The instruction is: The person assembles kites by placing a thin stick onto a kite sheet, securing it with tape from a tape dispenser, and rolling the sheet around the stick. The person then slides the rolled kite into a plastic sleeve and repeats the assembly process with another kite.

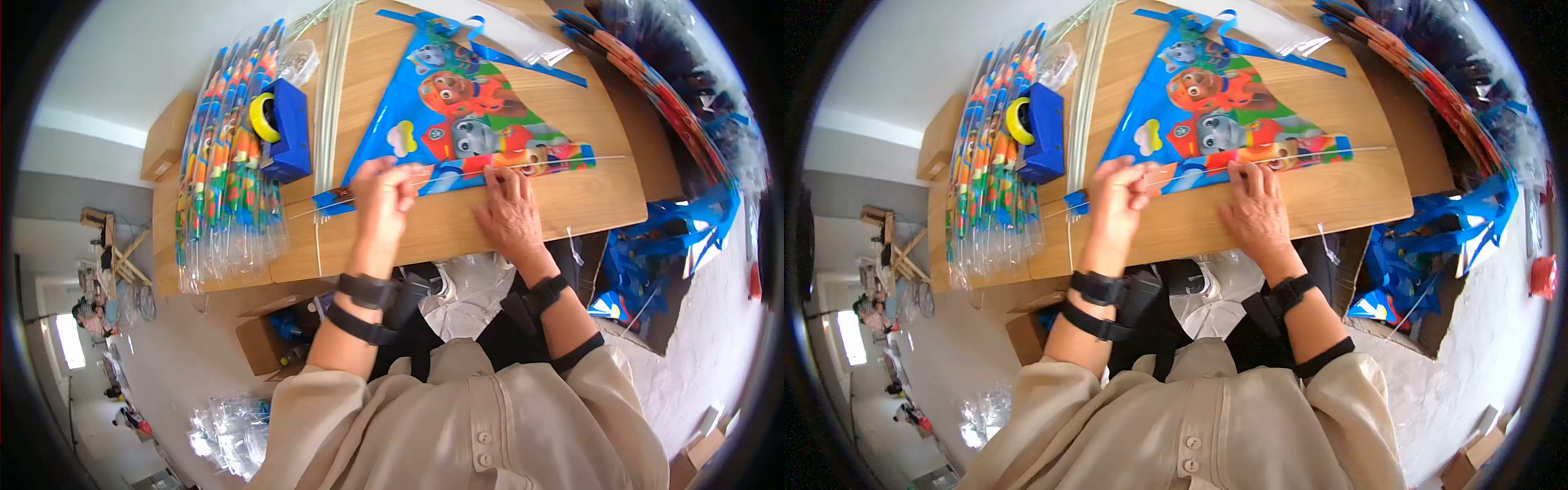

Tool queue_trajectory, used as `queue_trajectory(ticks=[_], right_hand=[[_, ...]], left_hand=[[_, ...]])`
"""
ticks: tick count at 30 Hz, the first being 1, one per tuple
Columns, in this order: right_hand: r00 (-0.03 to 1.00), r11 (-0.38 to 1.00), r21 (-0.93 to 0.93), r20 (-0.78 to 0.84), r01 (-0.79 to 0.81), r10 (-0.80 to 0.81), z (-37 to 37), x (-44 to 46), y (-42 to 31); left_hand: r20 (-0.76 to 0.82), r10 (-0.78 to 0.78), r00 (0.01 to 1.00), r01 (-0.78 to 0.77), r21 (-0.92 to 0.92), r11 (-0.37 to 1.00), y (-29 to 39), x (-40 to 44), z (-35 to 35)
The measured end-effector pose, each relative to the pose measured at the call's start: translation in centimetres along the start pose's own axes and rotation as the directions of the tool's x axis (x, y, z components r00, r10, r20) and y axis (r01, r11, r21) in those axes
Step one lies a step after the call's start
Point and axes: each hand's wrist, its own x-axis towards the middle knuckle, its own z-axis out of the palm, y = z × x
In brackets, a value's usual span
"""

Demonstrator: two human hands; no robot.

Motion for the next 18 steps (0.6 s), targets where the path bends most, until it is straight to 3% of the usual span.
queue_trajectory(ticks=[3, 7, 10, 18], right_hand=[[1.0, 0.999, 0.027, -0.007, -0.025, 0.025, 0.1, -0.1, 0.0], [1.0, 1.0, 0.011, -0.004, -0.024, 0.024, 0.1, -0.2, 0.1], [0.999, 1.0, 0.003, -0.013, -0.031, 0.031, -0.2, -0.1, 0.0], [1.0, 0.999, -0.033, -0.021, 0.003, -0.004, -0.2, -0.1, -0.1]], left_hand=[[0.063, -0.165, 0.984, 0.17, -0.081, 0.982, -3.5, -0.5, 3.7], [0.043, -0.208, 0.977, 0.21, -0.046, 0.977, -5.0, 0.2, 4.8], [-0.053, -0.184, 0.982, 0.188, 0.094, 0.978, -5.5, 0.5, 4.6], [-0.04, -0.055, 0.998, 0.064, 0.293, 0.954, -6.2, 0.4, 4.8]])
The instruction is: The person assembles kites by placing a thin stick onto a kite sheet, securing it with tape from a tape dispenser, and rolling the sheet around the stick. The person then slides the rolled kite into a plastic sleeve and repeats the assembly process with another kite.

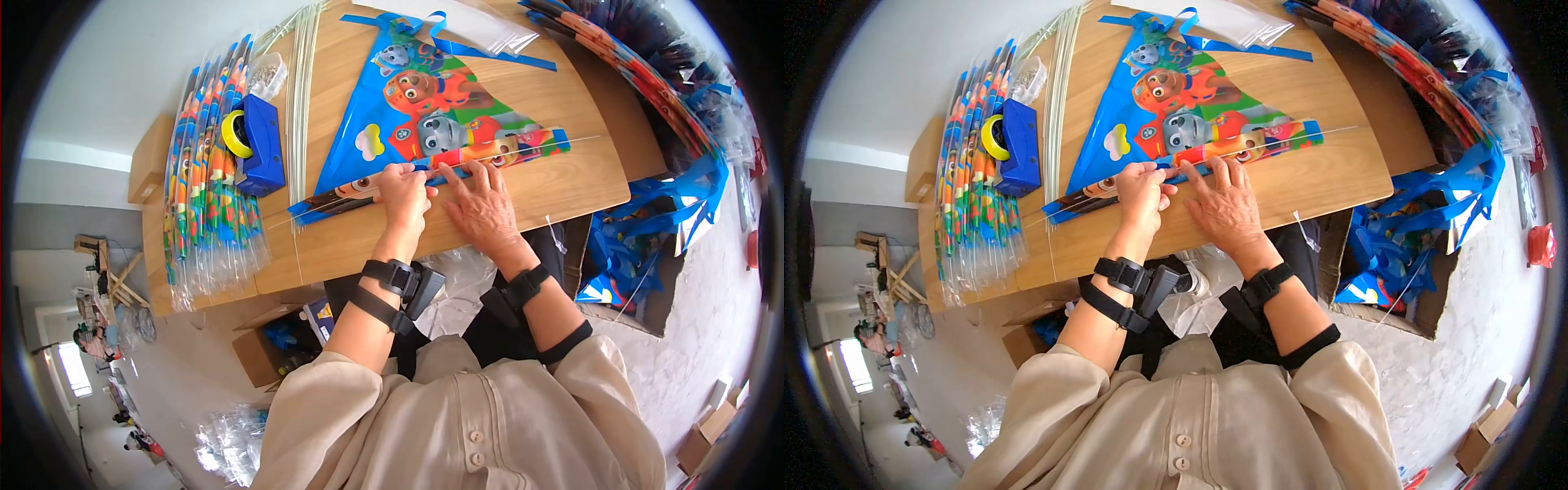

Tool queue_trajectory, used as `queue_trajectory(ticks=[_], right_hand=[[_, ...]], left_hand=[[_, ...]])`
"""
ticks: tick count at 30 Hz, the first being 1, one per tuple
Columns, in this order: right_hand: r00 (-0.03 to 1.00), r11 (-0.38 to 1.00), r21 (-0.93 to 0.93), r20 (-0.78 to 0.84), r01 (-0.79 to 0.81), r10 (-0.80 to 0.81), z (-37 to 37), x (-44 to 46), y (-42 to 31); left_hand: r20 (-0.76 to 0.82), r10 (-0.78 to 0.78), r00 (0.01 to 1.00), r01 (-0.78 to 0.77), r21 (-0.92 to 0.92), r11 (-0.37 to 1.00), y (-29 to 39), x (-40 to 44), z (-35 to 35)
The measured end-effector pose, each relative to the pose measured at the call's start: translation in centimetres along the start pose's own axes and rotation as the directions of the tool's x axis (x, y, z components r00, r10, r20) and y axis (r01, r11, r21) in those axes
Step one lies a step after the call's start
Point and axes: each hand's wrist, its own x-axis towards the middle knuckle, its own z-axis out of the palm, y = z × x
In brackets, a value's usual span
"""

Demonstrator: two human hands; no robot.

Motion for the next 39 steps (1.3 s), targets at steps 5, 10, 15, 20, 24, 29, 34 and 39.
queue_trajectory(ticks=[5, 10, 15, 20, 24, 29, 34, 39], right_hand=[[0.999, 0.995, -0.092, 0.007, 0.042, -0.041, 0.1, 0.6, -0.2], [0.998, 0.993, -0.102, 0.031, 0.058, -0.056, -0.4, 1.2, -0.4], [0.961, 0.961, -0.027, -0.002, 0.277, -0.277, 0.6, 2.9, 1.5], [0.912, 0.912, -0.02, -0.018, 0.409, -0.41, 1.2, 4.4, 2.8], [0.903, 0.9, 0.071, -0.039, 0.43, -0.428, 0.8, 4.5, 2.8], [0.941, 0.901, 0.284, -0.021, 0.329, -0.337, -0.6, 2.0, 1.5], [0.95, 0.85, 0.461, 0.039, 0.257, -0.308, -0.8, 0.3, 1.6], [0.986, 0.638, 0.77, 0.093, 0.016, -0.137, -0.9, 0.2, 2.1]], left_hand=[[0.01, 0.051, 0.999, -0.052, 0.161, 0.986, 0.2, 0.6, -0.3], [0.165, 0.696, 0.699, -0.466, 0.843, 0.268, 2.5, 4.1, -5.5], [0.079, 0.537, 0.84, -0.135, 0.989, 0.066, 4.5, 7.5, -10.7], [-0.03, 0.268, 0.963, -0.045, 0.961, 0.271, 6.1, 9.8, -11.2], [0.062, 0.138, 0.989, -0.113, 0.906, 0.407, 6.2, 10.9, -12.6], [0.254, 0.064, 0.965, -0.239, 0.752, 0.614, 5.4, 9.4, -15.2], [0.258, -0.025, 0.966, -0.171, 0.705, 0.688, 4.3, 5.6, -15.7], [0.253, 0.237, 0.938, -0.334, 0.843, 0.421, 4.1, 1.8, -13.7]])
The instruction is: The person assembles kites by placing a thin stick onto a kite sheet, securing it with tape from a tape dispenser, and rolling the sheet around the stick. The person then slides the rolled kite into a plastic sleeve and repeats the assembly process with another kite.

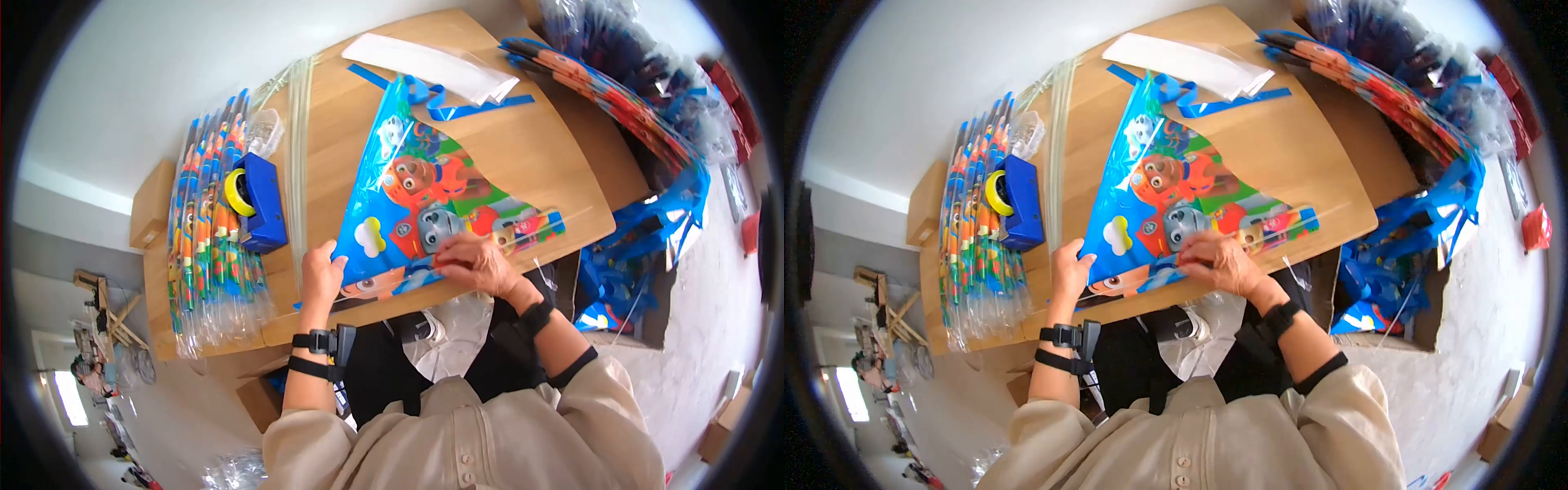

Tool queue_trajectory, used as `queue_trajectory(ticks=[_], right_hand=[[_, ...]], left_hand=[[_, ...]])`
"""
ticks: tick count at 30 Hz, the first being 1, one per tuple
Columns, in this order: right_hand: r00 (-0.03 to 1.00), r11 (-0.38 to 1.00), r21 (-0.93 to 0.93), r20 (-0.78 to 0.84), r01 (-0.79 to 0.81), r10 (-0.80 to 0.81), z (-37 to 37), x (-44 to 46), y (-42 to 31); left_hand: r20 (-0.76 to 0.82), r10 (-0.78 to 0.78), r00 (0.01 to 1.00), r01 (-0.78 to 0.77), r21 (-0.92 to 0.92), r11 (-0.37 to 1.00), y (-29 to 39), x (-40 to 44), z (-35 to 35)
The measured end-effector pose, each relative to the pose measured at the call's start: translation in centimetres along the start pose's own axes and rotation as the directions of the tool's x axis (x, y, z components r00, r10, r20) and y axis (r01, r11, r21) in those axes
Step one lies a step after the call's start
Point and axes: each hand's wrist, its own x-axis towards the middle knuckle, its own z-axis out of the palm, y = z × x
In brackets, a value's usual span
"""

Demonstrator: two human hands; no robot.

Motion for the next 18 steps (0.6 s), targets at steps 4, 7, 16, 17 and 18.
queue_trajectory(ticks=[4, 7, 16, 17, 18], right_hand=[[0.996, 0.996, 0.015, -0.036, -0.082, 0.083, -0.2, 0.0, 0.3], [0.995, 0.999, -0.031, -0.096, 0.038, -0.041, 0.4, -0.2, 0.9], [0.979, 0.998, 0.019, -0.192, -0.066, 0.068, 0.3, -0.6, 0.3], [0.971, 0.994, 0.045, -0.214, -0.102, 0.109, 0.3, -0.8, 0.3], [0.969, 0.994, 0.044, -0.22, -0.104, 0.111, 0.3, -0.9, 0.4]], left_hand=[[-0.244, 0.583, 0.775, -0.479, 0.375, 0.794, -0.1, -2.8, 1.9], [-0.067, 0.684, 0.726, -0.542, 0.557, 0.63, -0.3, -3.7, 2.5], [0.051, 0.768, 0.638, -0.656, 0.558, 0.508, -1.7, -3.0, 3.0], [0.055, 0.771, 0.635, -0.661, 0.555, 0.505, -1.8, -3.0, 2.9], [0.062, 0.772, 0.633, -0.667, 0.549, 0.503, -1.8, -2.9, 2.9]])
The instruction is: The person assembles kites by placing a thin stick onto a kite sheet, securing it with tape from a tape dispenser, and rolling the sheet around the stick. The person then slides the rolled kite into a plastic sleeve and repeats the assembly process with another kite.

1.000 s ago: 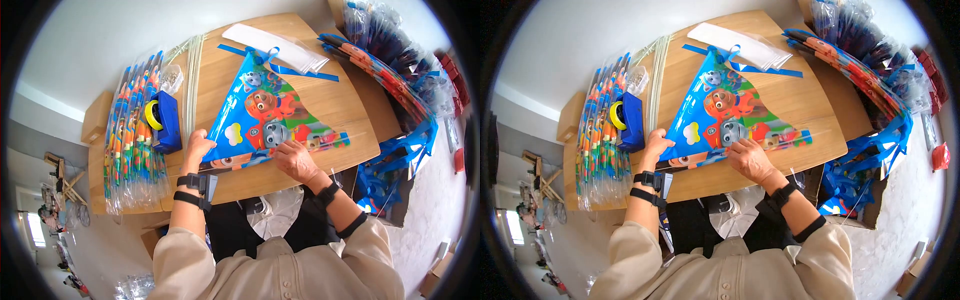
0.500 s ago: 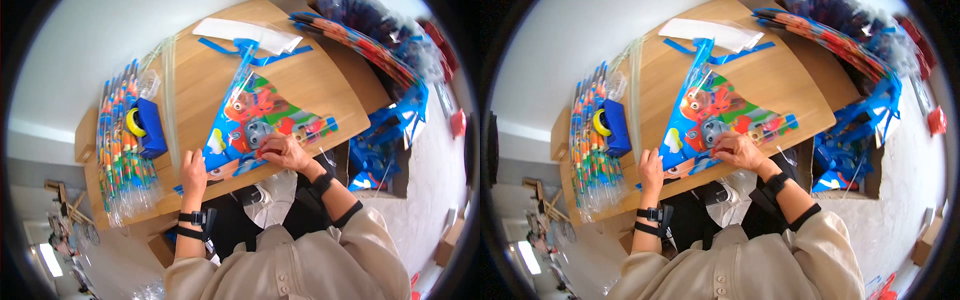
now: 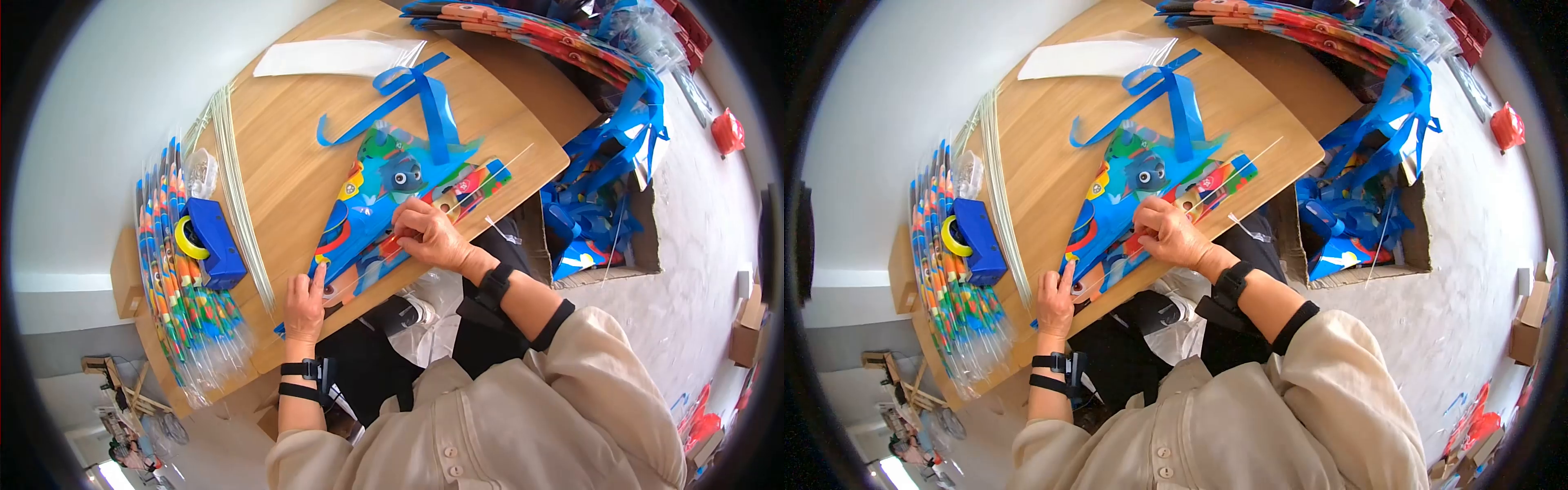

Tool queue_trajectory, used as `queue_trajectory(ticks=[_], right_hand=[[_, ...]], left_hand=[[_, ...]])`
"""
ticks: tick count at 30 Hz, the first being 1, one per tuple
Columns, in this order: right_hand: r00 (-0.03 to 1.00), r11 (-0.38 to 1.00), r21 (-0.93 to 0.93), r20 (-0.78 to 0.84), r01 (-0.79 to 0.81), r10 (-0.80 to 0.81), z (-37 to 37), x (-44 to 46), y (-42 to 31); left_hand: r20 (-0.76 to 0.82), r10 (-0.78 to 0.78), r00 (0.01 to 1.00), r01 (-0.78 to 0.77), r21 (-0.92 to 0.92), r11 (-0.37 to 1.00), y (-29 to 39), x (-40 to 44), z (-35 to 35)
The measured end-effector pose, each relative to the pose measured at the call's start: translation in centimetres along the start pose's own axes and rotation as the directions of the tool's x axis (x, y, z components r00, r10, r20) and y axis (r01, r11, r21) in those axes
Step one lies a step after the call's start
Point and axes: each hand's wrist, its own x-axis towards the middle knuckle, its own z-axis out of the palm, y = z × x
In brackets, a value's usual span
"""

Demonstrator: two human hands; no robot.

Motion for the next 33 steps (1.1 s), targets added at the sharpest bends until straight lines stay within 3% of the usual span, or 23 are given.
queue_trajectory(ticks=[2, 3, 5, 8, 9, 11, 13, 14, 16, 17, 19, 20, 21, 22, 23, 25, 26, 27, 28, 29, 30, 32, 33], right_hand=[[0.993, 0.981, -0.178, -0.072, 0.077, -0.091, 0.0, -0.2, 0.3], [0.993, 0.981, -0.179, -0.077, 0.073, -0.088, -0.2, -0.3, 0.3], [0.978, 0.844, -0.504, 0.009, 0.185, -0.208, -1.1, -0.2, 0.2], [0.957, 0.717, -0.648, 0.063, 0.256, -0.284, -3.1, 0.5, -0.7], [0.976, 0.716, -0.664, 0.134, 0.216, -0.17, -3.6, 0.5, 0.0], [0.982, 0.685, -0.703, 0.143, 0.191, -0.126, -3.8, -0.1, 1.1], [0.985, 0.64, -0.751, 0.155, 0.164, -0.071, -4.1, -0.2, 1.1], [0.986, 0.641, -0.75, 0.152, 0.162, -0.072, -4.1, -0.2, 1.1], [0.99, 0.637, -0.759, 0.127, 0.137, -0.061, -4.2, -0.2, 1.0], [0.992, 0.631, -0.767, 0.114, 0.12, -0.05, -4.2, -0.2, 0.7], [0.994, 0.64, -0.761, 0.093, 0.104, -0.051, -4.2, -0.2, 0.6], [0.996, 0.645, -0.759, 0.077, 0.09, -0.049, -4.2, -0.3, 0.6], [0.997, 0.645, -0.76, 0.065, 0.082, -0.05, -4.2, -0.3, 0.7], [0.997, 0.647, -0.758, 0.059, 0.081, -0.055, -4.3, -0.3, 0.7], [0.997, 0.656, -0.751, 0.059, 0.078, -0.051, -4.4, -0.3, 0.5], [0.997, 0.662, -0.745, 0.059, 0.076, -0.049, -4.4, -0.3, 0.7], [0.997, 0.665, -0.743, 0.057, 0.077, -0.051, -4.5, -0.3, 0.8], [0.997, 0.663, -0.744, 0.059, 0.078, -0.051, -4.5, -0.3, 0.8], [0.997, 0.662, -0.745, 0.061, 0.08, -0.051, -4.5, -0.3, 0.9], [0.996, 0.677, -0.731, 0.053, 0.085, -0.069, -4.5, -0.3, 1.0], [0.996, 0.681, -0.728, 0.053, 0.083, -0.066, -4.5, -0.2, 1.1], [0.997, 0.688, -0.722, 0.079, 0.074, -0.024, -4.7, -0.2, 0.9], [0.997, 0.704, -0.707, 0.073, 0.068, -0.022, -4.8, -0.2, 0.9]], left_hand=[[0.007, 0.011, 1.0, -0.011, -0.009, 1.0, -0.1, 0.1, 0.0], [0.01, 0.018, 1.0, -0.018, -0.005, 1.0, -0.2, 0.1, -0.1], [0.012, 0.03, 0.999, -0.03, -0.002, 1.0, -0.2, 0.3, -0.1], [0.008, 0.039, 0.999, -0.039, -0.004, 0.999, -0.2, 0.5, -0.2], [0.012, 0.027, 1.0, -0.026, -0.014, 1.0, -0.2, 0.5, -0.3], [0.016, 0.017, 1.0, -0.016, -0.02, 1.0, -0.3, 0.5, -0.7], [0.096, -0.145, 0.985, 0.152, -0.068, 0.986, -0.4, 0.6, -1.5], [0.096, -0.142, 0.985, 0.149, -0.066, 0.987, -1.0, -0.3, -1.3], [0.203, -0.397, 0.895, 0.442, -0.279, 0.852, -3.4, -2.7, -1.0], [0.203, -0.395, 0.896, 0.44, -0.274, 0.855, -4.3, -3.1, -1.7], [0.637, -0.483, 0.601, 0.679, -0.087, 0.729, -6.0, -3.1, -3.5], [0.635, -0.484, 0.602, 0.675, -0.081, 0.733, -6.7, -2.6, -3.9], [0.7, -0.454, 0.551, 0.469, 0.189, 0.862, -7.3, -1.7, -4.2], [0.752, -0.449, 0.482, 0.186, 0.413, 0.891, -7.6, -0.7, -4.3], [0.622, -0.537, 0.569, 0.319, 0.435, 0.842, -6.1, 2.6, -4.4], [0.519, -0.344, 0.782, 0.294, 0.18, 0.939, -2.8, 10.4, -4.0], [0.428, -0.226, 0.875, 0.274, -0.052, 0.96, -0.6, 14.6, -3.1], [0.291, -0.067, 0.954, 0.138, -0.231, 0.963, 2.0, 18.4, -2.6], [0.234, 0.068, 0.97, 0.018, -0.346, 0.938, 3.3, 22.0, -0.5], [0.138, 0.243, 0.96, -0.207, -0.235, 0.95, 5.7, 25.5, 0.3], [0.122, 0.353, 0.928, -0.334, -0.153, 0.93, 7.8, 28.5, 1.2], [0.081, 0.511, 0.855, -0.509, -0.055, 0.859, 9.9, 33.0, 4.0], [0.09, 0.511, 0.855, -0.508, -0.057, 0.86, 10.2, 34.6, 5.4]])
